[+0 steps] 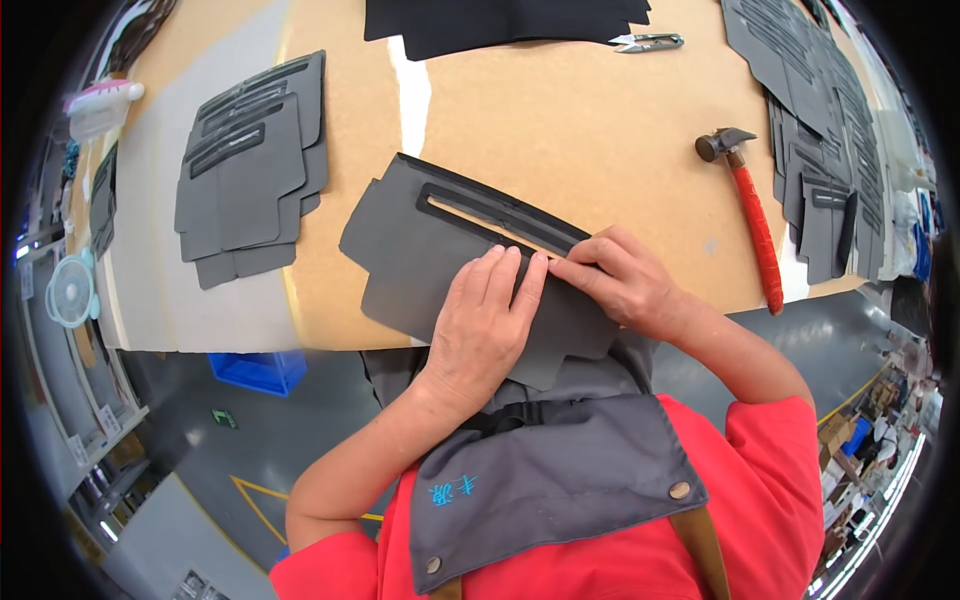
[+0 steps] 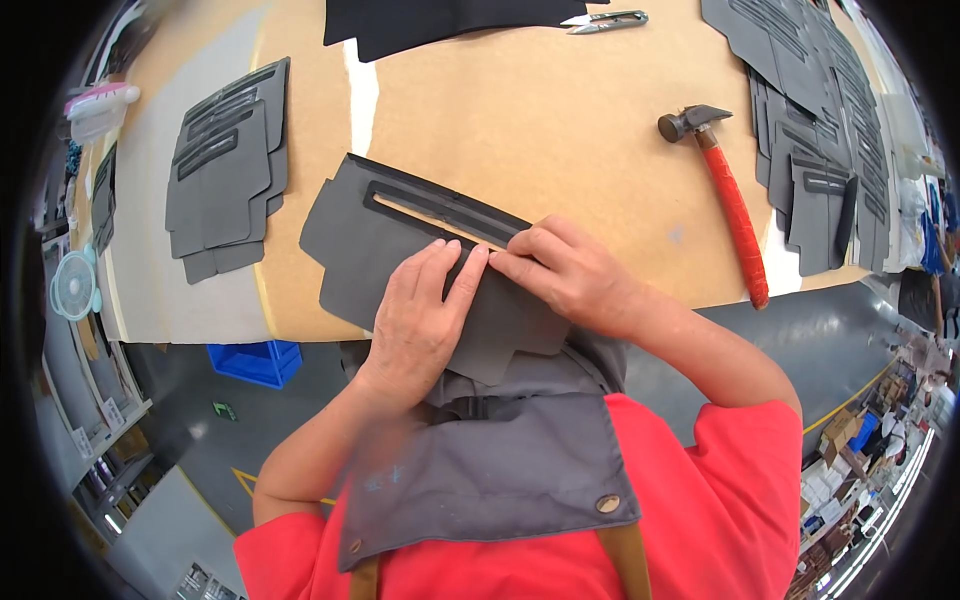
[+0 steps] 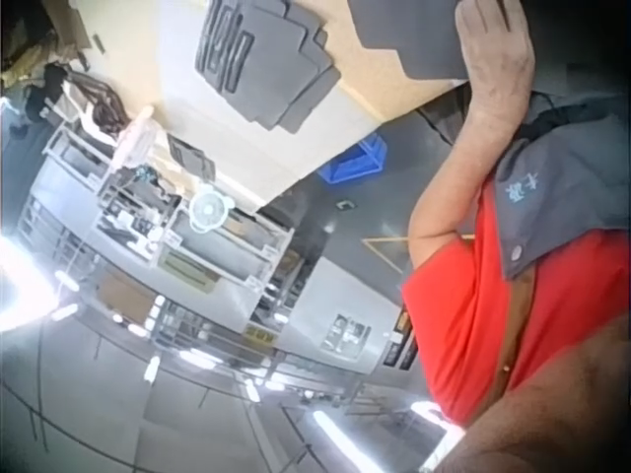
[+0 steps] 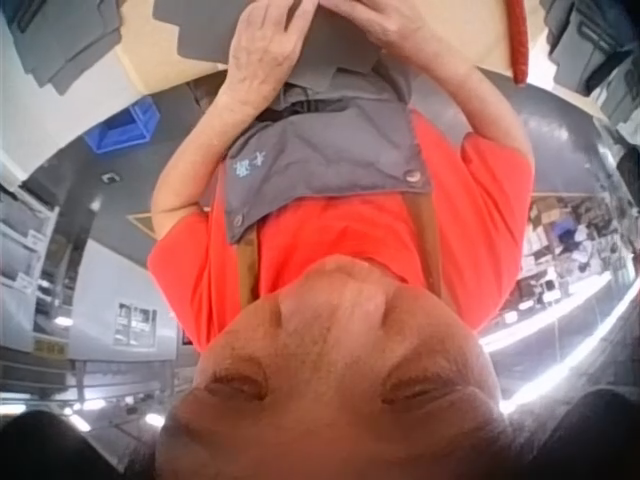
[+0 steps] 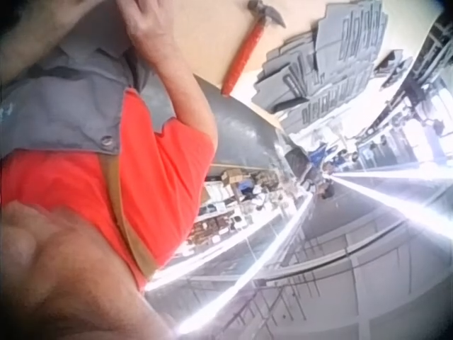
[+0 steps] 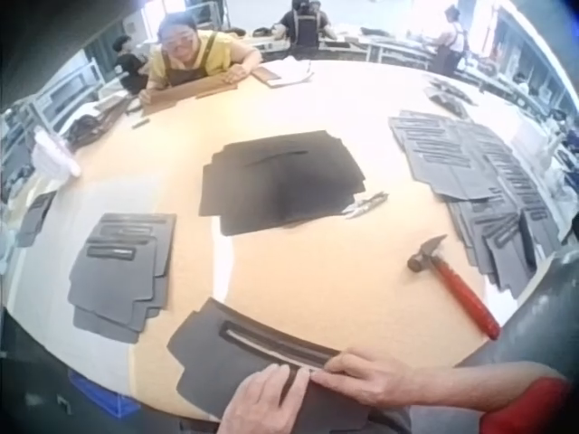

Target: Manually assembling and reinforcing leather components by inserting strips and using a hammer.

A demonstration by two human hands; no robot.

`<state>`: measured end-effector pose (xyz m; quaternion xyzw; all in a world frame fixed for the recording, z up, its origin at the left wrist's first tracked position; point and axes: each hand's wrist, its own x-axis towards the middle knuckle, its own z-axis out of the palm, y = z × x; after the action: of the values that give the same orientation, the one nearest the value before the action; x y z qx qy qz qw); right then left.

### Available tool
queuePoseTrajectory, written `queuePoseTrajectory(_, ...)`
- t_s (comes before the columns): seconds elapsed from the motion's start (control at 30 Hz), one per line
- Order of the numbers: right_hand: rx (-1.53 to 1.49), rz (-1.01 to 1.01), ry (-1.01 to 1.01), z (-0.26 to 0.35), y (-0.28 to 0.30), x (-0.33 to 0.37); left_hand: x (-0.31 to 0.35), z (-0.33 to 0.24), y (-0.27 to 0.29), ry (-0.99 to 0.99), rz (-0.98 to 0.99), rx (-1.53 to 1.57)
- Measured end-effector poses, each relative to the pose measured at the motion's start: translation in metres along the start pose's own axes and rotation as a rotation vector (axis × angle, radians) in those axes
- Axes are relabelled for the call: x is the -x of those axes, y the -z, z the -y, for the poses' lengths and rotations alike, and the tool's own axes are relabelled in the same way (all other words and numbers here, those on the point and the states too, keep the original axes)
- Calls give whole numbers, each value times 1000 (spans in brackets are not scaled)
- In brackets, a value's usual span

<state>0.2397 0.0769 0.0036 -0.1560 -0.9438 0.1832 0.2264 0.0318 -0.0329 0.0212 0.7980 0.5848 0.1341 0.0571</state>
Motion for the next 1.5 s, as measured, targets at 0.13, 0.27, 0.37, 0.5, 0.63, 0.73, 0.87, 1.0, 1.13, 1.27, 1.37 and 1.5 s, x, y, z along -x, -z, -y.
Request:
queuePoseTrajectory(0.13,-141,-117,-184,2,0,5,-2,-4,-2,-6,-5,-15)
queuePoseTrajectory(0.27,-129,-84,-155,0,-3,12,2,-5,-4,15,5,34)
queuePoseTrajectory(0.37,-63,-74,-116,-2,-3,20,2,-6,-4,-17,7,51)
queuePoseTrajectory(0.5,-144,-136,-227,1,1,21,3,-9,-3,-17,21,28)
queuePoseTrajectory(0.63,-95,-75,-142,0,4,22,3,-11,-4,-12,32,51)
queuePoseTrajectory(0.73,-60,-40,-104,2,8,22,2,-12,-3,-20,30,55)
queuePoseTrajectory(0.87,-140,-60,-177,1,7,31,3,-14,-6,-33,19,33)
queuePoseTrajectory(1.0,-135,-76,-196,2,8,29,2,-15,-4,-83,45,24)
queuePoseTrajectory(1.13,-39,-20,-67,1,13,30,3,-15,-5,-70,39,51)
queuePoseTrajectory(1.27,-34,-15,-38,-2,14,34,2,-14,-9,-80,32,54)
queuePoseTrajectory(1.37,-21,9,-42,-2,19,26,-1,-12,-5,-81,42,41)
queuePoseTrajectory(1.5,-70,8,-17,-1,21,30,5,-14,-5,-88,41,88)
